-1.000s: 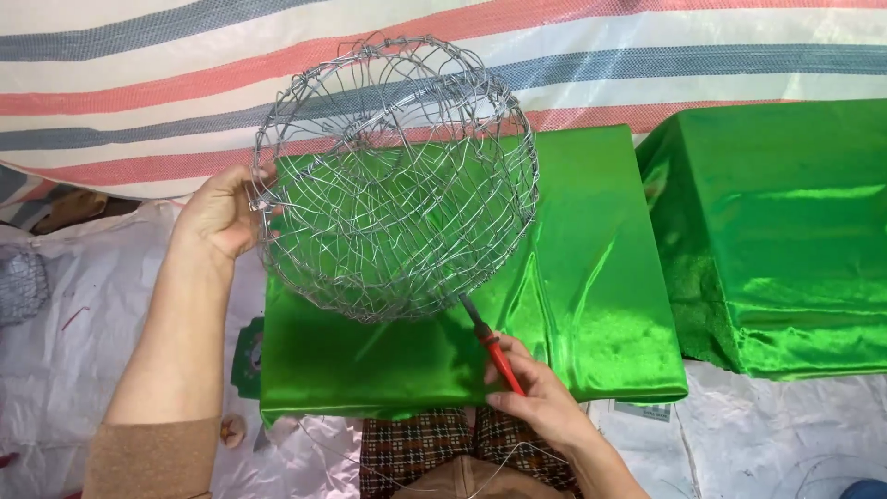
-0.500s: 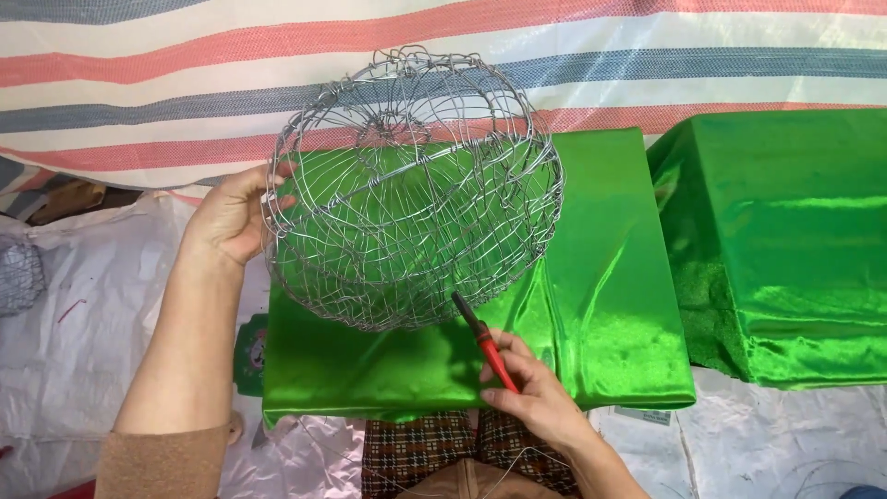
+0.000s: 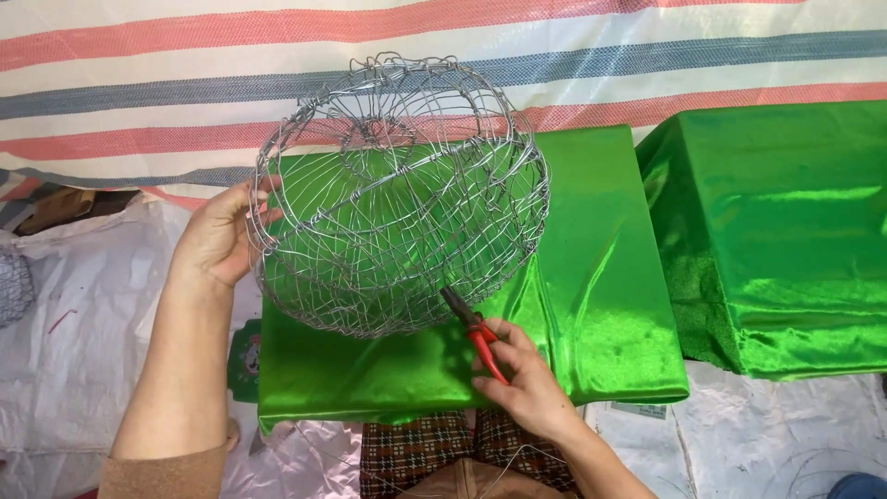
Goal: A person uses pliers to cut and bend wire, attaching it to a circular frame to create a 3D wire structure.
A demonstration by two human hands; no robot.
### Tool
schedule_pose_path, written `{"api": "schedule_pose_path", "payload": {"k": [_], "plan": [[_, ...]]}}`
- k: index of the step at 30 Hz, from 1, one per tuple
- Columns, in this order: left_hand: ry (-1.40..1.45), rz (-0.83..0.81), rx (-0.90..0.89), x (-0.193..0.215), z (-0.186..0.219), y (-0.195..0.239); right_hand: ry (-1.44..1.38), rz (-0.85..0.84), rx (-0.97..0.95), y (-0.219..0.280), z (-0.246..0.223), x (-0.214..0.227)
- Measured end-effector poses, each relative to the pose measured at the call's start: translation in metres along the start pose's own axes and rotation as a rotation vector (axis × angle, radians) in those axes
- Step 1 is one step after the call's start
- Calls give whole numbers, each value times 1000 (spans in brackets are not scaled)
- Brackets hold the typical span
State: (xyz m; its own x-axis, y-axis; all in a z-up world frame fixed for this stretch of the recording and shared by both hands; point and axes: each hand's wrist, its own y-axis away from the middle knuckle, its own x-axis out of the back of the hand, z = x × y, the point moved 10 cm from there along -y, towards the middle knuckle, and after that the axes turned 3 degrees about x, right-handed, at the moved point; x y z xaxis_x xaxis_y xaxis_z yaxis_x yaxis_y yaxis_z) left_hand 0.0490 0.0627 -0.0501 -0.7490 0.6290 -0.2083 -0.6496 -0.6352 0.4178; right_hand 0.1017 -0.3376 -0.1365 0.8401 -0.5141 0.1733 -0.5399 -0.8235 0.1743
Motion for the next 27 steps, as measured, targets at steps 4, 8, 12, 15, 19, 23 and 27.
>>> {"api": "schedule_pose_path", "payload": {"k": [4,8,12,15,19,23,27], "plan": [[-225,36,-182,7,16,11,177,25,-11,-4,-9,2],[-666,198,-989,-59,105,125,402,60,1,-8,-24,3],[-1242,111,-1234,-168,91,173,531,134,83,-13,-35,4],[-1650,30,-1016,-193,36,115,583,180,69,-16,-46,9],[-1785,126,-1168,-196,19,96,616,200,65,-20,-47,10],[-1742,116,-1107,-189,15,96,627,216,66,-17,-48,12],[-1682,101,-1057,-185,12,98,666,241,121,-13,-54,15]]}}
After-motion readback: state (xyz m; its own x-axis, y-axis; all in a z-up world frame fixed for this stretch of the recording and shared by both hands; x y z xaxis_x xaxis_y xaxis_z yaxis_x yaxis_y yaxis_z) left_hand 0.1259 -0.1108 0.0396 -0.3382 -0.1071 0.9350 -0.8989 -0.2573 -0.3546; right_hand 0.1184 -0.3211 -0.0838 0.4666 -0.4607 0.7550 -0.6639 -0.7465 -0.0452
